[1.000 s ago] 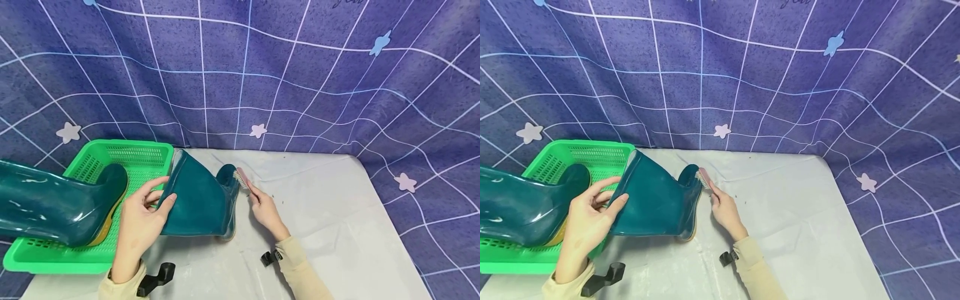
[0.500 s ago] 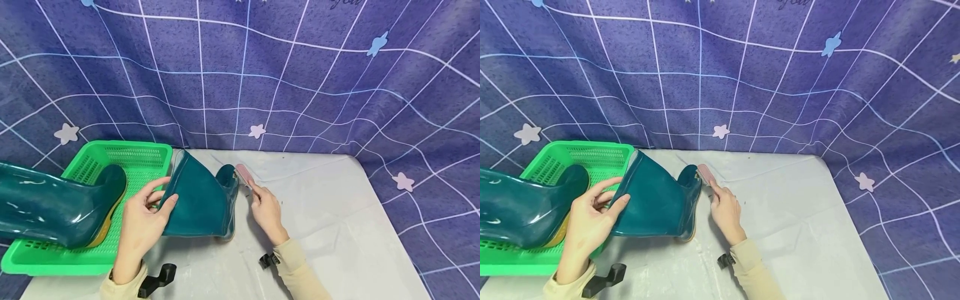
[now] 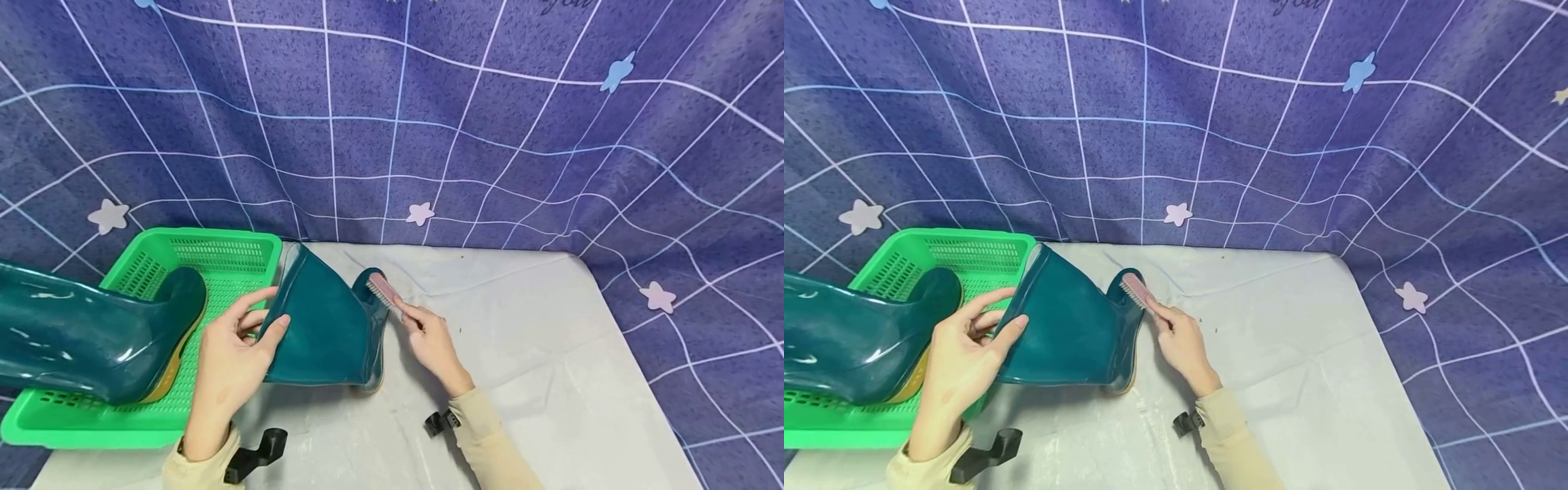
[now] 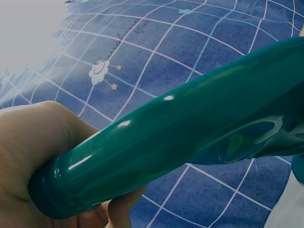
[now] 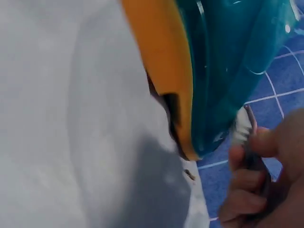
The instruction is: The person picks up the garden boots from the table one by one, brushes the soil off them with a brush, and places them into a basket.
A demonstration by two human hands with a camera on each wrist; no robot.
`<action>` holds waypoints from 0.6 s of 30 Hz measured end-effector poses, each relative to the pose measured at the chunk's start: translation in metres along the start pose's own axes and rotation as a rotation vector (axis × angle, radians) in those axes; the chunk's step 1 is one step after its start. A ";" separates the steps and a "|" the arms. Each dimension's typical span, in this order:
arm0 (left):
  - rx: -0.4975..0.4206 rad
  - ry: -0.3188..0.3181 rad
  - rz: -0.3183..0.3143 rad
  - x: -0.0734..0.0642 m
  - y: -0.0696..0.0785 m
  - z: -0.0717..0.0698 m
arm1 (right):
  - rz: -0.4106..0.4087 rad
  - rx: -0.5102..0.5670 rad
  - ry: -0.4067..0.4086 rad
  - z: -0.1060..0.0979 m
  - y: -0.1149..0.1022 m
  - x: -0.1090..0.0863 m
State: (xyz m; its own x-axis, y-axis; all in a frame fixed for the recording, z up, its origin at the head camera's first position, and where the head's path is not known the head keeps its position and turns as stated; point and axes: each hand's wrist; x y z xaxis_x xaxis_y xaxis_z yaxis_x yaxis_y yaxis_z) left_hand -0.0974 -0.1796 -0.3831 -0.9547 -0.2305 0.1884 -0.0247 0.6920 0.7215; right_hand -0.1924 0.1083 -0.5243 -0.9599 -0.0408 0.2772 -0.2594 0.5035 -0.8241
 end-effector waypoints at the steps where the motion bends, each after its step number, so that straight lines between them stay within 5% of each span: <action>1: 0.004 0.001 -0.001 0.000 0.000 0.000 | -0.002 -0.008 -0.006 0.001 0.001 0.000; 5: 0.003 -0.009 0.001 0.000 -0.001 -0.001 | 0.000 -0.115 0.069 -0.001 0.003 0.000; 10: -0.001 0.006 -0.001 0.000 0.000 -0.001 | -0.013 0.052 0.008 -0.002 0.008 0.003; 15: 0.001 -0.001 0.003 0.001 0.000 -0.001 | 0.001 -0.071 0.053 0.000 0.015 0.002; 18: -0.001 0.001 0.004 0.001 0.001 -0.001 | 0.024 0.014 0.063 -0.001 0.014 0.002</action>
State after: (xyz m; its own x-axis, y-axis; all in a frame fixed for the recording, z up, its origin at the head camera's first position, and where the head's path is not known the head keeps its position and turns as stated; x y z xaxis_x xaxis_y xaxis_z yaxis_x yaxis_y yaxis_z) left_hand -0.0981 -0.1796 -0.3821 -0.9544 -0.2288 0.1918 -0.0211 0.6924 0.7212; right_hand -0.1977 0.1161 -0.5349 -0.9576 0.0256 0.2871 -0.2380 0.4915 -0.8377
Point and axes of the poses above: each hand's wrist, its own x-axis towards the middle knuckle, its own z-axis out of the palm, y = z × x, and after that the axes turned 13 degrees about x, right-handed
